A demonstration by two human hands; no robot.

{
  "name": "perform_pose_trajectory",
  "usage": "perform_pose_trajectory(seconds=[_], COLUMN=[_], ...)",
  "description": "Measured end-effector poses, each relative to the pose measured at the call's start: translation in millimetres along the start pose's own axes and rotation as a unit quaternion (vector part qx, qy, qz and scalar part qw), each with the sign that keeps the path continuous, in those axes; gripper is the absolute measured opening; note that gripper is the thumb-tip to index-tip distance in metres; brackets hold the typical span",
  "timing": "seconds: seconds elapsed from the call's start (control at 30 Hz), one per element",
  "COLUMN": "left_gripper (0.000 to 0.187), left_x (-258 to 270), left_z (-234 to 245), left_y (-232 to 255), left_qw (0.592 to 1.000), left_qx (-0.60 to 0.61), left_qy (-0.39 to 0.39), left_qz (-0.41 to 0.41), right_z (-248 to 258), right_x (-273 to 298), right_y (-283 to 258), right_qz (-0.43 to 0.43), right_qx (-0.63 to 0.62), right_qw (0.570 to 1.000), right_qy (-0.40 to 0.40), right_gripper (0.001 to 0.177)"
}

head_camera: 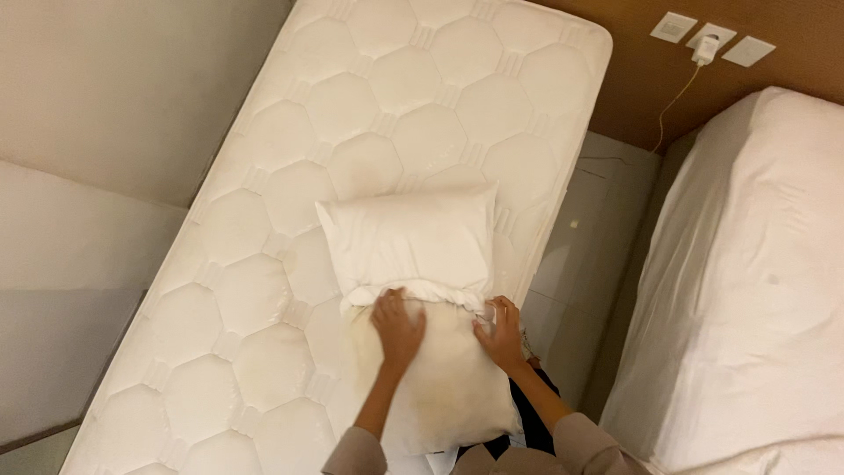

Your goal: The person removes a white pillowcase from a pillow by hand, bunching the fabric and pulling it off, then sets the pillow and case aside on the floor.

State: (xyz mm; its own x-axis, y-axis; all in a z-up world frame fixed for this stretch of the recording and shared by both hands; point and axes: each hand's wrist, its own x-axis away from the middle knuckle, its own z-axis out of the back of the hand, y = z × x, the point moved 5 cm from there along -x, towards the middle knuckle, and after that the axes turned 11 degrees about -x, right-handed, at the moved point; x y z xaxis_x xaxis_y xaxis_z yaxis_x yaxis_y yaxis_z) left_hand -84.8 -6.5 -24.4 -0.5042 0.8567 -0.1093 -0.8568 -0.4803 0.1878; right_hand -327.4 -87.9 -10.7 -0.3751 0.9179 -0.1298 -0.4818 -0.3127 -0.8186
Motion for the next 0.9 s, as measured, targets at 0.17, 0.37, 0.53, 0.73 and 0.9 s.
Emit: perform_pose_trajectory(seconds=[0.17,0.37,0.53,0.73,0.9], left_gripper=[0.091,0.109,0.103,0.1,0.093], left_x=[-2,-16,-16,-8,-7], left_z=[5,0,-2,4,-7], left_y=[28,21,13,0,-6], left_qw=[1.0,0.995,0.992,0.988,0.977], left_qx=[0.001,-0.044,-0.077,-0.065,-0.097], left_qy=[-0.024,-0.083,-0.095,-0.139,-0.165], left_qz=[-0.009,-0.017,-0.027,-0.028,-0.095], right_z=[-17,-32,-48,-92,-109], right_x=[-34,-52,-79,-111,-138], right_y=[10,30,52,103,169], right_qz=[-0.097,-0.232,-0.221,-0.372,-0.404], right_qx=[-0.042,-0.189,-0.275,-0.368,-0.217], right_qw=[0.994,0.952,0.935,0.808,0.875], right_qy=[0.017,0.058,-0.023,-0.271,-0.157], right_gripper=[0.043,0.033,0.019,0.016,0.023])
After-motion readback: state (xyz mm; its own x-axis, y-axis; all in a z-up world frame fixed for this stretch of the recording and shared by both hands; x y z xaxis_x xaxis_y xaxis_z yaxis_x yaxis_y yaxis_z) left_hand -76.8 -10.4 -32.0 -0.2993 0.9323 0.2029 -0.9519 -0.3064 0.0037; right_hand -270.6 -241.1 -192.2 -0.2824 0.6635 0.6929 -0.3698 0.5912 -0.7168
